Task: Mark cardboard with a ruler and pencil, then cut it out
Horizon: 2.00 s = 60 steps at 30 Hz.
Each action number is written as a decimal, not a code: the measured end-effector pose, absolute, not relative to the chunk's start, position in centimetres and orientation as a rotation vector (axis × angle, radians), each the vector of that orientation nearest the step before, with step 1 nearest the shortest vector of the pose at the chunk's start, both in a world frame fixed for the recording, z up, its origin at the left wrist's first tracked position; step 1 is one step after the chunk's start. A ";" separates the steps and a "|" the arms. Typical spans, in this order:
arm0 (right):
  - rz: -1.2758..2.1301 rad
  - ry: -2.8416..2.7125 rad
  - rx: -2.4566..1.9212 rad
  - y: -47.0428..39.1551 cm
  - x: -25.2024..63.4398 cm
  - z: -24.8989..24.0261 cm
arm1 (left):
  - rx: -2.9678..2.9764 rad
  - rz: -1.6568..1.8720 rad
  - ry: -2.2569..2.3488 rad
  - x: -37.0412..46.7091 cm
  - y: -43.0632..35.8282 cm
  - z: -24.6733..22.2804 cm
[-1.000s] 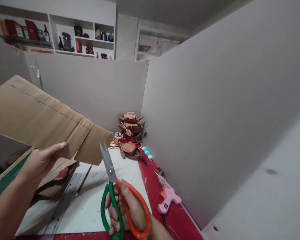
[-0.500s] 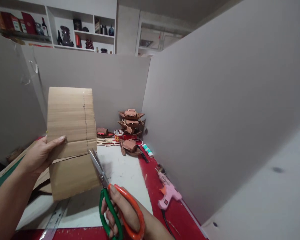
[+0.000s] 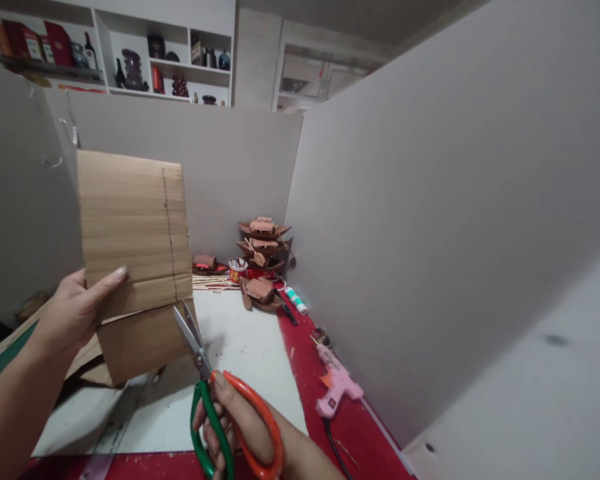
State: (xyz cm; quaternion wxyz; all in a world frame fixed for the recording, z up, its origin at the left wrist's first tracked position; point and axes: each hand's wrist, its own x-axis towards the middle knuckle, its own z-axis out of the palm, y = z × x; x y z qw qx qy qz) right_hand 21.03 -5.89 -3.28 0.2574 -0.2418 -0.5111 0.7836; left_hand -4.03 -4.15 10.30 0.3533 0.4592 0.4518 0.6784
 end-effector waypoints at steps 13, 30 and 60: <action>2.197 -1.434 -0.446 -5.1 20.9 -3.0 | 1.374 1.711 1.269 -3.1 -6.1 10.3; 1.625 -1.618 -0.718 -4.8 21.1 -3.6 | 1.127 1.567 1.092 -2.1 -4.3 9.6; 1.396 -1.818 -0.775 -4.8 21.7 -3.1 | 1.140 1.579 0.973 -1.5 -2.8 7.3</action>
